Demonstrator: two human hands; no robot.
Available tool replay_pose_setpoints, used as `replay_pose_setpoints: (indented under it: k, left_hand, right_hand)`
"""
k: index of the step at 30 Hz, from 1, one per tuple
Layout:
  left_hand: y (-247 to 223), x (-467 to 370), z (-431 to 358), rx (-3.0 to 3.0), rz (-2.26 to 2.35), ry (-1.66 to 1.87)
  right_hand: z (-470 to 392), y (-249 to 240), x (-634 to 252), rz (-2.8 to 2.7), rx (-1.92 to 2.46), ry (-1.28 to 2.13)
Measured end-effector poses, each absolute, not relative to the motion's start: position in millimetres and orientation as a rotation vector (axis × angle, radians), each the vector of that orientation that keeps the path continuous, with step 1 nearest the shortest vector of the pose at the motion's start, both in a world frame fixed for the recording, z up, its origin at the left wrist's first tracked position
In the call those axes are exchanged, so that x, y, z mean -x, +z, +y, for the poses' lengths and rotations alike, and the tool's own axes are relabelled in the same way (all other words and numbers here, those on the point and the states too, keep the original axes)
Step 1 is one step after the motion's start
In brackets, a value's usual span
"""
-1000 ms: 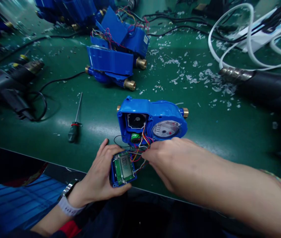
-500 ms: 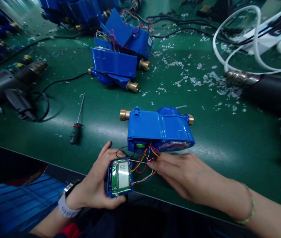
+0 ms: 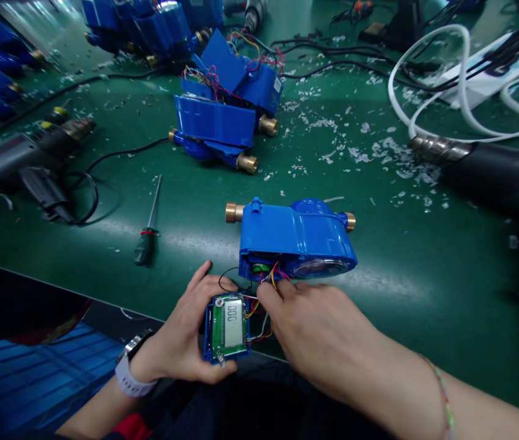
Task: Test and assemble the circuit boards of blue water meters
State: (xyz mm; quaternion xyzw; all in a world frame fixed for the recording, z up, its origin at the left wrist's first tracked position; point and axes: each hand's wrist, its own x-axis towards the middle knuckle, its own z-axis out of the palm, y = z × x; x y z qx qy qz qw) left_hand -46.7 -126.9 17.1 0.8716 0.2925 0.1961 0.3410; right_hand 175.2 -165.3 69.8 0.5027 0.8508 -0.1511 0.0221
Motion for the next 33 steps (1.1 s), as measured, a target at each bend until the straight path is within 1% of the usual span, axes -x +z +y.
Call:
replay_pose_setpoints:
  k: [3, 6, 10, 13, 16, 21, 25, 29, 31, 33]
  left_hand:
    - [15.8, 46.9, -128.1, -2.275, 0.754, 0.512]
    - [14.3, 46.8, -129.2, -2.296, 0.731, 0.515]
    - [13.2, 46.7, -128.8, -2.290, 0.691, 0.535]
    - [12.5, 47.3, -128.3, -2.279, 0.673, 0.541]
    - [11.4, 47.8, -128.9, -2.271, 0.659, 0.544]
    - [9.9, 48.0, -129.1, -2.273, 0.673, 0.547]
    - [9.9, 49.4, -127.0, -2.275, 0.700, 0.536]
    - [9.4, 51.3, -126.5, -2.244, 0.690, 0.532]
    - [9.1, 51.9, -126.7, -2.233, 0.696, 0.529]
    - [9.2, 52.0, -126.7, -2.229, 0.694, 0.530]
  right_hand:
    - [-162.7, 72.2, -160.0, 2.572, -1.596, -0.290]
    - [-159.0, 73.0, -149.4, 2.500, -1.615, -0.201]
    - [-152.2, 72.2, -145.3, 2.530, -1.523, -0.191]
    - [-150.1, 69.8, -149.8, 2.614, -1.458, -0.243]
    - [-152.1, 65.6, -157.5, 2.762, -1.408, -0.265]
    - [-156.9, 59.2, -166.7, 3.002, -1.352, -0.166]
    - [-159.4, 62.0, -171.4, 3.138, -1.299, -0.190]
    - [-169.5, 71.7, -183.4, 3.230, -1.332, -0.333]
    - [-181.2, 75.4, -192.6, 3.235, -1.481, -0.605]
    - [-197.1, 76.1, -200.6, 3.113, -1.856, -1.067]
